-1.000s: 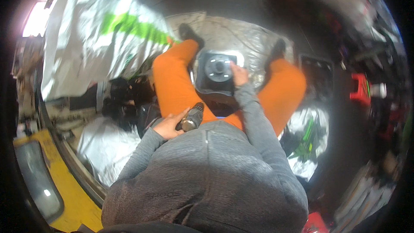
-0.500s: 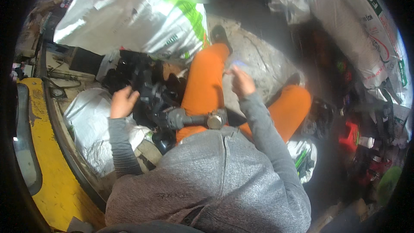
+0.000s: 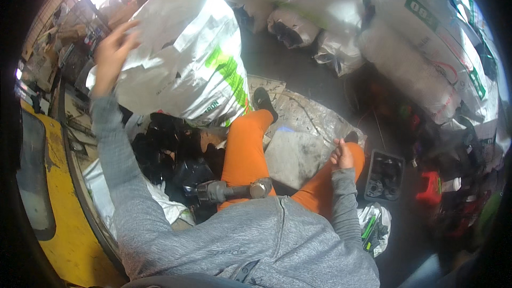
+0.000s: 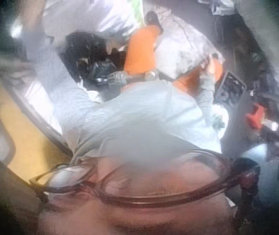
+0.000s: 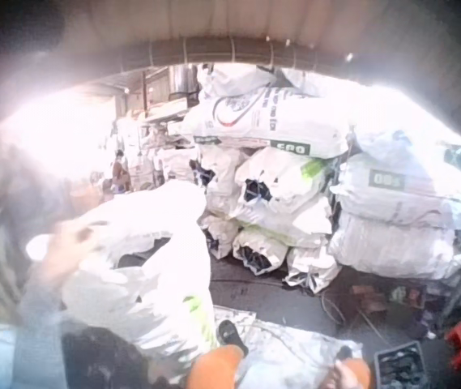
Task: The person sits on the floor and uses a cordless drill to fasten screws into a black mechanical housing. They repeatedly pick up screws, align them with holes in the housing, and drive them in with the drill.
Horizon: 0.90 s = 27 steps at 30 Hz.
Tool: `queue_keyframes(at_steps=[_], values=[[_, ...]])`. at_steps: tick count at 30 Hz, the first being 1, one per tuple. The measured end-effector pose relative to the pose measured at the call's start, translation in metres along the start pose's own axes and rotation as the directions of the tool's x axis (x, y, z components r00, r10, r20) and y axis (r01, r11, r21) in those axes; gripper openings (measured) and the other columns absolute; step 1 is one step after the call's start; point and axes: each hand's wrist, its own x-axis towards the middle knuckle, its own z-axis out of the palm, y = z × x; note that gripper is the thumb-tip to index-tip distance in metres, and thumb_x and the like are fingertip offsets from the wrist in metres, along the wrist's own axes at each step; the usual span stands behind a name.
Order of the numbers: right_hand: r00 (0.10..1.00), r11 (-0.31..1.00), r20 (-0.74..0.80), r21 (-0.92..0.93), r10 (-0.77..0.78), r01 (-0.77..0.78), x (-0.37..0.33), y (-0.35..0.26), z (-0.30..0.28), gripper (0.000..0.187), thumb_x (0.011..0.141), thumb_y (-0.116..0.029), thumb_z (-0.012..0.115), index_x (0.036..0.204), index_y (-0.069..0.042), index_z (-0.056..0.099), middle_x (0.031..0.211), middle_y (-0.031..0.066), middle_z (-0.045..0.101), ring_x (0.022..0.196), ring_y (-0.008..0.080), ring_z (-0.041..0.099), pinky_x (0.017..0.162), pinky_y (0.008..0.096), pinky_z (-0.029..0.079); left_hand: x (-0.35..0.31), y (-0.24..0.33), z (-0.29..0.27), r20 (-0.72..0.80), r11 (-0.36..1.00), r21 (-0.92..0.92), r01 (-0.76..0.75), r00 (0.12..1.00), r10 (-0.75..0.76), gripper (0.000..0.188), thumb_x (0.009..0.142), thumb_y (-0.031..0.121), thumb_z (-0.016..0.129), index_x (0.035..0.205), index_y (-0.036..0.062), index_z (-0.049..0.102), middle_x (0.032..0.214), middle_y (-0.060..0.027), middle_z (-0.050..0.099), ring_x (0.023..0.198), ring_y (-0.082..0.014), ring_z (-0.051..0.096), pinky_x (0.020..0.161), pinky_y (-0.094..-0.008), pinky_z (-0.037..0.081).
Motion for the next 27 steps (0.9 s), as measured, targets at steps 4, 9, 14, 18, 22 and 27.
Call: queue_keyframes(at_steps=[4, 9, 14, 18, 22, 27], values=[[0.997, 0.986, 0.07, 0.163, -0.03, 0.019, -0.008, 0.007, -0.012, 0.026, 0.096, -0.033, 0.054, 0.098, -0.007, 0.057, 0.054, -0.0067, 0.026, 0.042, 0.0047, 0.023, 0.036, 0.0206, 0.021, 0.037, -0.063, 0.129, 0.381, 0.738, 0.667, -0.102, 0.898, -0.221, 0.054, 0.086, 0.033, 0.055, 0.138, 0.019, 0.044, 0.123, -0.0228, 0.056, 0.113, -0.0386, 0.056, 0.095, -0.0554, 0.042], [0.986, 0.948, 0.167, 0.315, -0.013, -0.041, -0.022, -0.008, -0.035, 0.025, 0.098, -0.032, 0.049, 0.098, -0.008, 0.057, 0.053, -0.0052, 0.029, 0.041, 0.0062, 0.026, 0.036, 0.021, 0.024, -0.008, -0.087, 0.246, 0.478, 0.386, 0.845, -0.371, 0.848, -0.231, 0.035, 0.085, 0.035, 0.052, 0.109, 0.013, 0.064, 0.111, -0.0077, 0.058, 0.106, -0.0295, 0.054, 0.085, -0.0613, 0.038], [0.987, 0.902, 0.159, 0.426, 0.007, -0.075, -0.027, -0.019, -0.048, 0.026, 0.1, -0.03, 0.044, 0.101, -0.009, 0.057, 0.052, -0.0046, 0.029, 0.039, 0.0069, 0.026, 0.035, 0.0213, 0.024, 0.039, -0.123, 0.194, 0.039, 0.647, 0.758, -0.083, 0.996, 0.082, 0.038, 0.078, 0.025, 0.064, 0.112, 0.0099, 0.055, 0.092, -0.0193, 0.067, 0.085, -0.0365, 0.065, 0.074, -0.0499, 0.05], [0.985, 0.882, 0.169, 0.47, -0.04, -0.045, -0.034, -0.016, -0.039, 0.021, 0.102, -0.026, 0.042, 0.102, -0.009, 0.054, 0.048, -0.0073, 0.027, 0.037, 0.0041, 0.025, 0.034, 0.0185, 0.023, 0.083, -0.141, 0.183, 0.323, 0.501, 0.793, -0.346, 0.937, 0.136, 0.025, 0.079, 0.024, 0.065, 0.1, 0.0106, 0.066, 0.092, -0.0141, 0.068, 0.081, -0.0312, 0.067, 0.07, -0.046, 0.052], [0.982, 0.938, -0.016, 0.293, -0.187, 0.184, -0.056, -0.022, -0.056, 0.027, 0.094, -0.03, 0.059, 0.1, -0.005, 0.062, 0.052, -0.0093, 0.028, 0.042, 0.0013, 0.026, 0.037, 0.0178, 0.022, 0.11, -0.108, 0.191, 0.31, 0.591, 0.728, -0.347, 0.936, 0.168, 0.026, 0.08, 0.021, 0.064, 0.103, 0.0082, 0.065, 0.095, -0.0151, 0.068, 0.083, -0.0302, 0.067, 0.072, -0.0438, 0.052], [0.81, 0.945, -0.498, -0.065, -0.31, 0.321, -0.073, -0.024, -0.151, 0.023, 0.09, -0.026, 0.061, 0.094, -0.005, 0.07, 0.068, -0.0022, 0.053, 0.056, 0.0088, 0.045, 0.053, 0.0245, 0.036, 0.087, -0.029, 0.161, 0.08, 0.778, 0.504, -0.377, 0.917, 0.392, 0.028, 0.082, 0.018, 0.062, 0.107, 0.0053, 0.064, 0.098, -0.0164, 0.067, 0.086, -0.029, 0.067, 0.074, -0.041, 0.052]])
